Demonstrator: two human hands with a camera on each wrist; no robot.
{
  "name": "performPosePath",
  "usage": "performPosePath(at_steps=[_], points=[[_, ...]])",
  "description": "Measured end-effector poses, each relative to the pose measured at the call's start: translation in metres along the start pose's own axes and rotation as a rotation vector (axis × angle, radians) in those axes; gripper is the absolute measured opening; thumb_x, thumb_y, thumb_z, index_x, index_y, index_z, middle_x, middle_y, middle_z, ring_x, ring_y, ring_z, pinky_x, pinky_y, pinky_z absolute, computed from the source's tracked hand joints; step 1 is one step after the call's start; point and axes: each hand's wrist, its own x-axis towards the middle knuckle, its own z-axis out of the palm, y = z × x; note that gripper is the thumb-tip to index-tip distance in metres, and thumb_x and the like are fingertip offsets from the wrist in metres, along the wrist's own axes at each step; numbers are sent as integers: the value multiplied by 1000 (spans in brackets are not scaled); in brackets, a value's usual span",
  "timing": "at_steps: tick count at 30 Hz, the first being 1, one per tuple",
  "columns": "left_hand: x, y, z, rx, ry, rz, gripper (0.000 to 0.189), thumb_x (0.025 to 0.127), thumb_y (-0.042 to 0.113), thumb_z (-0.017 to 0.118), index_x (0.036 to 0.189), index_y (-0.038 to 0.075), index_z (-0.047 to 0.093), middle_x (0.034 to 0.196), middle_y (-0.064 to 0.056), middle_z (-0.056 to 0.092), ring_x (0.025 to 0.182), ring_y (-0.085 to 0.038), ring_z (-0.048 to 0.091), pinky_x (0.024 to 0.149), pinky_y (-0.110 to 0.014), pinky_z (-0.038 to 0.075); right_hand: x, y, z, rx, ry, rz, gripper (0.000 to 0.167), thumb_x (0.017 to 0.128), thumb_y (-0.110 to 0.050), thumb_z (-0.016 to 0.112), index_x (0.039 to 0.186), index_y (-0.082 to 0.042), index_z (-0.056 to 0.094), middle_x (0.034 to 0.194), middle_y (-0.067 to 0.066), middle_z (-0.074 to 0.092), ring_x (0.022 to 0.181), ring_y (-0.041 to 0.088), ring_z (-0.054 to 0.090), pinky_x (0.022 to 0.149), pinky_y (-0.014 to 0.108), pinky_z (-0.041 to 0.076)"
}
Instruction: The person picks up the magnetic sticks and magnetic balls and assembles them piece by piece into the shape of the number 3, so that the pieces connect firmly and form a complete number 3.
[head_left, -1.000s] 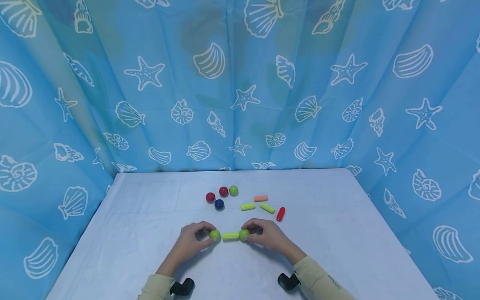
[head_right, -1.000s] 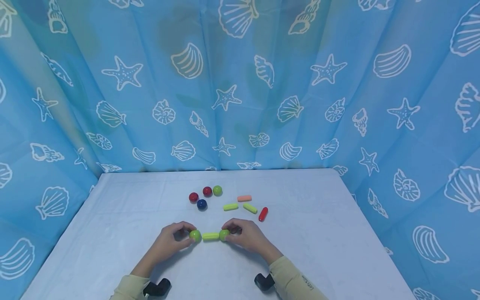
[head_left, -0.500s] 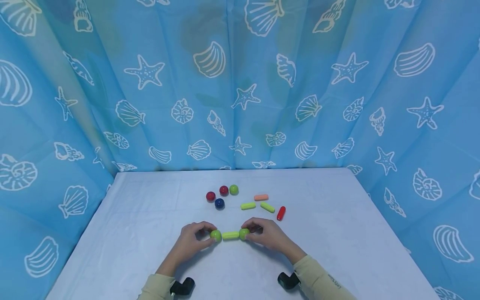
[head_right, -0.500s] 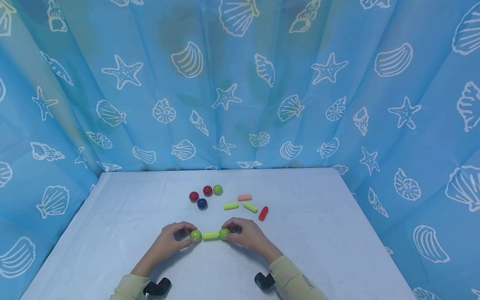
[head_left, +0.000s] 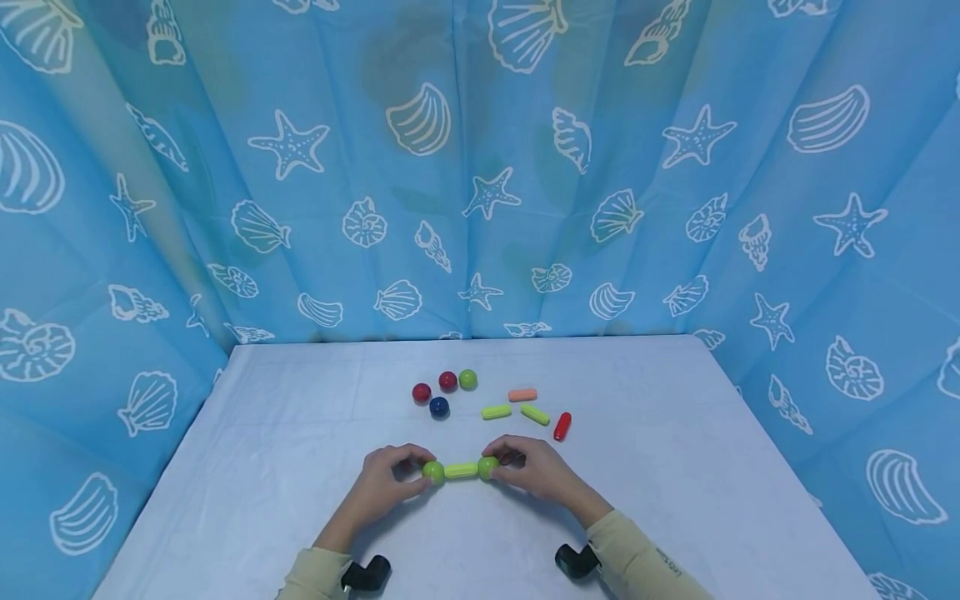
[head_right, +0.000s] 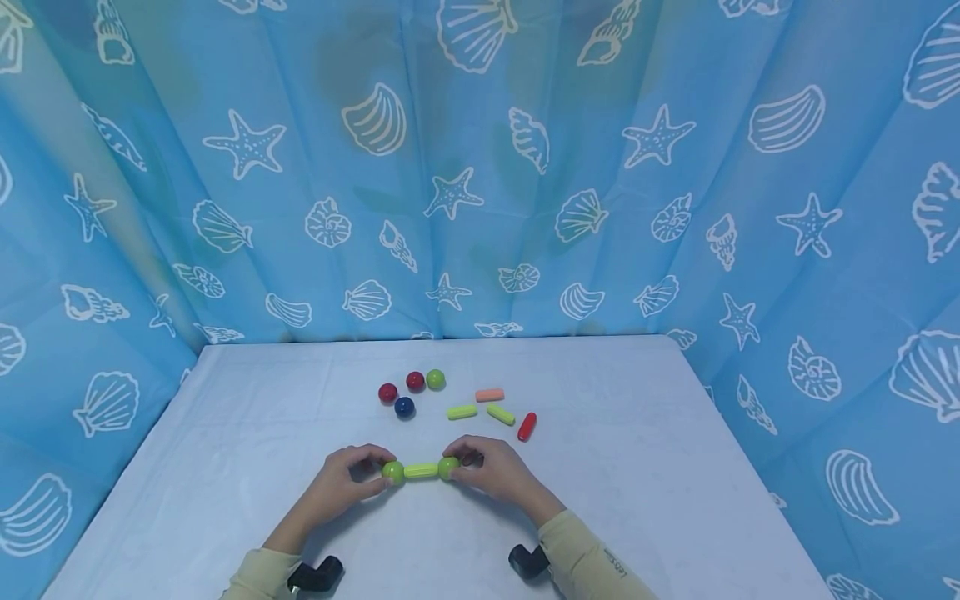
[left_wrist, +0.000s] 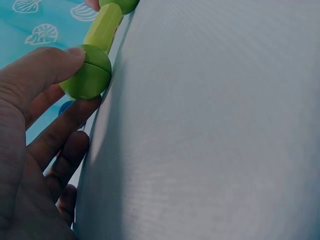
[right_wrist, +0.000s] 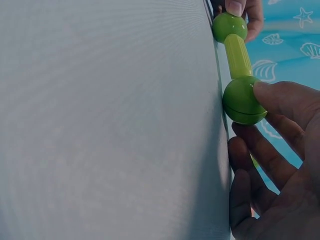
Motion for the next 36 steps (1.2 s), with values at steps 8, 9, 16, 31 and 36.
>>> performPosePath(at_steps=[8, 9, 16, 31, 36], points=[[0, 0, 0, 3, -3, 7, 26, 85, 28, 83, 108, 29, 73, 101, 18, 68, 96, -10, 59, 91, -40, 44, 0, 2, 0, 26, 6, -2, 26, 91, -26, 77, 115, -31, 71, 109, -18, 67, 101, 7, 62, 96, 34, 52], [0, 0, 0, 3, -3, 7, 26, 85, 28, 83, 108, 29, 73, 101, 18, 68, 97, -10, 59, 91, -40, 44, 0, 2, 0, 25, 7, -5, 26, 91, -26, 77, 116, -31, 71, 109, -18, 67, 101, 7, 62, 96, 34, 52], [-1, 1, -1, -2, -8, -8, 26, 85, 27, 83, 108, 28, 73, 100, 17, 68, 96, -11, 57, 91, -40, 44, -1, 5, -1, 49, 4, -17, 30, 90, -28, 79, 119, -27, 71, 111, -16, 68, 103, 8, 63, 95, 32, 53], [0, 1, 0, 3, -10, 6, 29, 85, 28, 83, 112, 28, 72, 102, 18, 68, 98, -11, 58, 94, -43, 43, -1, 7, -2, 55, 4, -17, 28, 90, -23, 79, 117, -27, 71, 111, -13, 69, 102, 10, 64, 96, 34, 54], [1, 1, 1, 36, -10, -4, 38, 83, 34, 84, 117, 28, 70, 102, 16, 66, 99, -10, 58, 99, -50, 40, 0, 8, -2, 51, 7, -24, 28, 90, -22, 79, 116, -26, 71, 111, -12, 69, 102, 11, 63, 96, 36, 53]])
